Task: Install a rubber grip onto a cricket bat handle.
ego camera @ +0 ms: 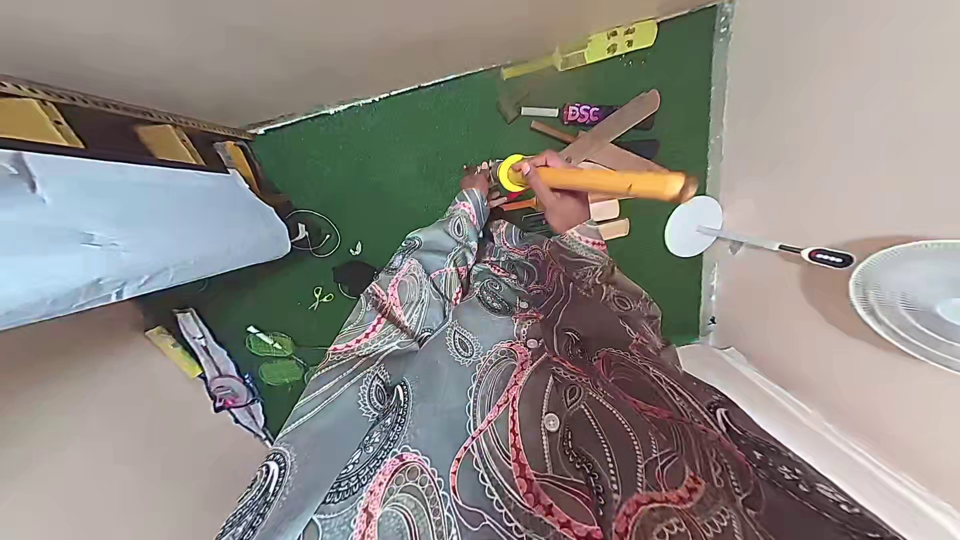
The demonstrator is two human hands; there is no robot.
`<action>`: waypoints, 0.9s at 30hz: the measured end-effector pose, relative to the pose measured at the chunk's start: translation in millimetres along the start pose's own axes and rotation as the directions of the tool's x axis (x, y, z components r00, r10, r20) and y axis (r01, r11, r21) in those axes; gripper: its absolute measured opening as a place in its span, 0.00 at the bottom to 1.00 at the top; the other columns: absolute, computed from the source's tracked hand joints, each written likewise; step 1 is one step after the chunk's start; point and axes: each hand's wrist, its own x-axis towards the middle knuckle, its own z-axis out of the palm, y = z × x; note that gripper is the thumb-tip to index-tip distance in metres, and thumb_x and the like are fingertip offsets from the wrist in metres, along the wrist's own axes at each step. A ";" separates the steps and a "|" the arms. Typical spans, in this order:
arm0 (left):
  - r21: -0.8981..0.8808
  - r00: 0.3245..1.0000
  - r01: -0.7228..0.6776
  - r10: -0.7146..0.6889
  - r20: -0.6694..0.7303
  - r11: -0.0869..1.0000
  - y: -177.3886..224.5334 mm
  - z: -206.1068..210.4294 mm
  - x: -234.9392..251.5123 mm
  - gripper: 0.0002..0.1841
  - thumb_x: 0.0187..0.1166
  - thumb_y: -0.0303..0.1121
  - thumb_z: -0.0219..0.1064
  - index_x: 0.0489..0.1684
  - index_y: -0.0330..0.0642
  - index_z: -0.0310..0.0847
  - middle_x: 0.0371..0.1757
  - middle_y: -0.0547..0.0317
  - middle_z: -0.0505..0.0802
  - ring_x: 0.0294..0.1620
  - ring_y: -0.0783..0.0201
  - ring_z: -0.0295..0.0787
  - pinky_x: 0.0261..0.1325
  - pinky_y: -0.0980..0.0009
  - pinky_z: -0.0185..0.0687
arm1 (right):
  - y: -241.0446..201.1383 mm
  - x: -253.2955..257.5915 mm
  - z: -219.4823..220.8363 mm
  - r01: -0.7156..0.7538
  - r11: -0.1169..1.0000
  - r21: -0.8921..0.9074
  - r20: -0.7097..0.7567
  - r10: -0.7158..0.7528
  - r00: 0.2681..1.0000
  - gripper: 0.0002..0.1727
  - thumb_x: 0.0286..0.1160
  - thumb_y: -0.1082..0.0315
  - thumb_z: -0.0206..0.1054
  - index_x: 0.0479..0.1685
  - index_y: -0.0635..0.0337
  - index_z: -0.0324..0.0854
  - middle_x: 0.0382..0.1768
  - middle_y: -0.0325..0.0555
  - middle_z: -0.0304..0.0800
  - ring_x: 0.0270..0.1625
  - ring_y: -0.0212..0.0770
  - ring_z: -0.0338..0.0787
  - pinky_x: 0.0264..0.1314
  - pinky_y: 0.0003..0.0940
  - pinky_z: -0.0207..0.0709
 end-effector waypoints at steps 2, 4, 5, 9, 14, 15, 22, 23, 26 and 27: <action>0.006 0.984 -0.127 0.125 0.123 0.992 -3.7 -20.6 -9.0 0.29 0.92 0.52 0.54 0.80 0.38 0.73 0.73 0.40 0.85 0.66 0.47 0.88 0.63 0.49 0.87 | 2.7 19.4 -11.4 -0.031 0.995 0.100 0.053 0.026 0.998 0.10 0.84 0.66 0.64 0.45 0.64 0.86 0.51 0.49 0.95 0.58 0.40 0.93 0.67 0.41 0.86; 0.061 0.901 -0.360 0.331 0.280 0.931 -8.2 -37.0 -16.7 0.26 0.91 0.44 0.58 0.85 0.44 0.70 0.82 0.47 0.79 0.79 0.51 0.78 0.74 0.51 0.78 | 13.1 23.4 -23.4 0.004 0.992 0.127 0.107 -0.018 0.994 0.10 0.83 0.67 0.64 0.46 0.65 0.87 0.54 0.50 0.95 0.62 0.43 0.92 0.70 0.43 0.84; 0.128 0.816 -0.522 0.449 0.365 0.844 -8.0 -42.1 -12.7 0.29 0.87 0.39 0.63 0.89 0.47 0.66 0.88 0.52 0.73 0.86 0.55 0.70 0.82 0.54 0.71 | 18.6 25.7 -28.2 0.014 0.991 0.133 0.114 -0.030 0.993 0.10 0.83 0.67 0.64 0.46 0.64 0.87 0.55 0.50 0.95 0.63 0.44 0.92 0.69 0.44 0.85; 0.472 0.552 -0.824 0.634 0.542 0.314 5.8 -41.8 29.8 0.70 0.49 0.45 0.92 0.98 0.53 0.41 0.97 0.50 0.49 0.97 0.45 0.39 0.95 0.45 0.39 | 9.2 39.9 -41.4 -0.227 0.947 0.227 0.058 0.219 0.974 0.10 0.85 0.68 0.61 0.46 0.64 0.87 0.50 0.49 0.96 0.54 0.48 0.96 0.53 0.45 0.94; 0.620 0.655 -0.751 0.366 0.661 0.225 14.9 -35.8 51.7 0.42 0.56 0.31 0.86 0.80 0.52 0.77 0.77 0.39 0.83 0.79 0.38 0.77 0.79 0.34 0.69 | 1.4 47.5 -40.4 -0.398 0.897 0.191 0.033 0.400 0.916 0.15 0.88 0.59 0.62 0.55 0.63 0.83 0.44 0.47 0.98 0.45 0.47 0.99 0.42 0.45 0.96; 0.654 0.683 -0.728 0.306 0.664 0.205 9.8 -32.4 54.2 0.36 0.59 0.36 0.86 0.74 0.46 0.82 0.70 0.38 0.87 0.74 0.37 0.81 0.76 0.33 0.71 | 1.4 47.7 -40.1 -0.401 0.894 0.202 0.026 0.404 0.914 0.15 0.89 0.60 0.62 0.56 0.64 0.83 0.45 0.48 0.98 0.44 0.48 0.99 0.42 0.45 0.96; 0.686 0.731 -0.656 0.492 0.474 0.314 -13.9 -35.5 49.9 0.24 0.75 0.38 0.74 0.69 0.39 0.83 0.63 0.35 0.90 0.68 0.37 0.86 0.74 0.37 0.75 | -3.8 18.0 -47.2 -0.278 0.890 0.361 -0.296 0.392 0.871 0.19 0.90 0.58 0.60 0.55 0.68 0.83 0.45 0.54 0.97 0.44 0.54 0.98 0.42 0.49 0.96; 0.713 0.757 -0.616 0.500 0.420 0.334 3.3 -39.5 52.0 0.24 0.77 0.41 0.73 0.70 0.39 0.82 0.64 0.35 0.90 0.69 0.37 0.85 0.75 0.37 0.74 | -4.4 18.6 -55.4 -0.224 0.892 0.392 -0.353 0.371 0.859 0.19 0.91 0.59 0.60 0.56 0.70 0.82 0.46 0.57 0.97 0.44 0.57 0.98 0.43 0.52 0.96; 0.779 0.815 -0.465 0.547 0.191 0.420 70.8 -45.8 61.3 0.31 0.80 0.54 0.70 0.65 0.31 0.83 0.64 0.29 0.88 0.73 0.32 0.81 0.78 0.36 0.70 | 1.2 29.8 -90.0 -0.125 0.906 0.404 -0.470 0.323 0.821 0.18 0.92 0.60 0.58 0.55 0.70 0.80 0.47 0.60 0.96 0.47 0.60 0.98 0.46 0.55 0.96; 0.796 0.817 -0.419 0.564 0.121 0.436 95.4 -45.0 63.0 0.35 0.80 0.58 0.68 0.64 0.29 0.82 0.64 0.27 0.87 0.73 0.31 0.80 0.77 0.35 0.70 | 6.1 34.6 -102.3 -0.128 0.919 0.374 -0.485 0.311 0.818 0.18 0.92 0.59 0.58 0.55 0.68 0.81 0.49 0.58 0.97 0.48 0.58 0.98 0.48 0.53 0.96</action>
